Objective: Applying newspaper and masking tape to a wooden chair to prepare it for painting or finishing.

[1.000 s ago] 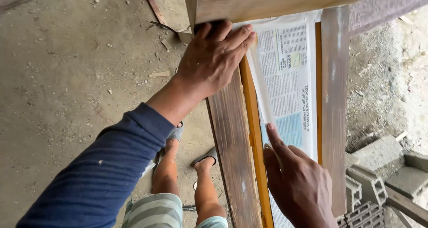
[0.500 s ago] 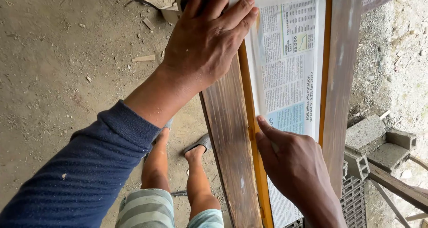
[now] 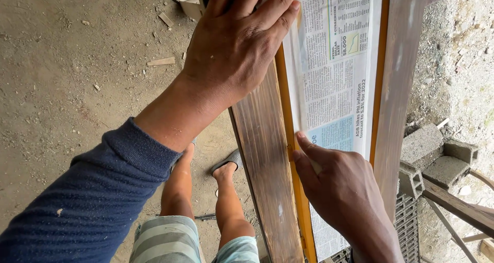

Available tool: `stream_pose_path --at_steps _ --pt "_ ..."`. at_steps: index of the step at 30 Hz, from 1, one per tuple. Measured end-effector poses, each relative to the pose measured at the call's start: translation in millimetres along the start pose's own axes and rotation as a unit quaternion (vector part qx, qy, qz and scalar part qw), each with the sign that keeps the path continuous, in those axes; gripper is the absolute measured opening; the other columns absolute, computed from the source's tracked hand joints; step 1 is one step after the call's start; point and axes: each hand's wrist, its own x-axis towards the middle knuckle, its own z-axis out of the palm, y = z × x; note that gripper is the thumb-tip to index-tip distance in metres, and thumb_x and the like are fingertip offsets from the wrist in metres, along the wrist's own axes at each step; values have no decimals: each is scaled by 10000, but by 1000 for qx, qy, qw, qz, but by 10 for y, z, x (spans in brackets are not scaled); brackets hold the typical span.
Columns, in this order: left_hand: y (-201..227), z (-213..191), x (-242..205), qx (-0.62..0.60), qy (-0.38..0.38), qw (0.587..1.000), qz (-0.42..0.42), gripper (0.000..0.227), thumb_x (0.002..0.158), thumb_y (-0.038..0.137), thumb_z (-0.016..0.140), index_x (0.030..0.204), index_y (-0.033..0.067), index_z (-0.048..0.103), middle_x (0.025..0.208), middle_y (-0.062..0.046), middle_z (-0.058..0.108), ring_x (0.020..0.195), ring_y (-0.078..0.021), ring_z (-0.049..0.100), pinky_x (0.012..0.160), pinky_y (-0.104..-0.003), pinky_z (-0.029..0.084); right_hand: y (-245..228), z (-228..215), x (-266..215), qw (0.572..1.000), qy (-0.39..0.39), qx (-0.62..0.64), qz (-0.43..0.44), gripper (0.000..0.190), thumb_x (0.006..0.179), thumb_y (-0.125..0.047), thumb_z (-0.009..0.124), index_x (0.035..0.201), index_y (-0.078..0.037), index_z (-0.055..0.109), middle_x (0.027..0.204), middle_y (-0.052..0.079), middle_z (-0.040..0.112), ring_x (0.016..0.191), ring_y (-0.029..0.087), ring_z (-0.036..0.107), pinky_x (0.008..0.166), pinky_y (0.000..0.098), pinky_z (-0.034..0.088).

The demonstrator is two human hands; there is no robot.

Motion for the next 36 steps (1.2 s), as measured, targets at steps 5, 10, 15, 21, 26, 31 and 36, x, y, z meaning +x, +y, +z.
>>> stream_pose_path --at_steps 5,10,15,21,26,31,36 --pt "-11 6 -15 6 10 1000 5 355 1069 95 561 1404 23 651 1433 -43 572 1321 -232 447 1137 -445 397 3 4 22 1000 3 1 -9 505 937 -502 613 1368 -245 665 346 90 587 261 164 400 364 390 409" --pt "92 -60 55 -38 0 999 -24 391 1046 169 612 1391 -12 636 1443 -70 573 1351 -246 446 1124 -479 394 -50 -60 15 999 -36 -34 3 444 997 -489 592 1378 -271 662 405 133 588 319 171 415 431 380 434" --pt "382 -132 144 -69 -58 991 -99 764 941 514 755 1440 -31 561 1496 -132 533 1365 -331 431 1047 -563 376 35 -36 29 999 -7 0 -39 399 964 -453 624 1280 -238 739 409 156 589 320 240 510 456 432 465" --pt "731 -373 88 -80 -157 972 -153 1339 681 746 836 1604 -61 299 1675 -189 221 1530 -453 197 1226 -673 186 279 -14 -69 1000 -1 -1 -23 434 992 -434 681 1374 -232 726 604 217 678 513 324 639 588 407 537" --pt "901 -367 -62 -97 -202 961 -163 1339 696 670 872 1609 -91 255 1692 -212 128 1560 -462 127 1243 -688 95 937 608 -256 922 239 167 -255 853 773 -192 834 1516 -45 443 1161 214 740 1028 322 759 840 429 616" --pt "916 -325 -82 -77 -199 965 -154 1328 739 669 881 1626 -84 240 1703 -204 130 1567 -459 131 1253 -686 90 1210 1232 -280 890 312 190 -271 789 858 -131 787 1529 -44 380 1032 159 760 1017 276 759 853 422 632" --pt "918 -337 -79 -62 -205 965 -149 1348 753 695 881 1635 -80 221 1707 -191 163 1573 -442 145 1250 -687 95 1189 965 -634 938 270 150 -158 669 837 -135 753 1470 -106 539 948 132 779 826 220 795 637 346 651"
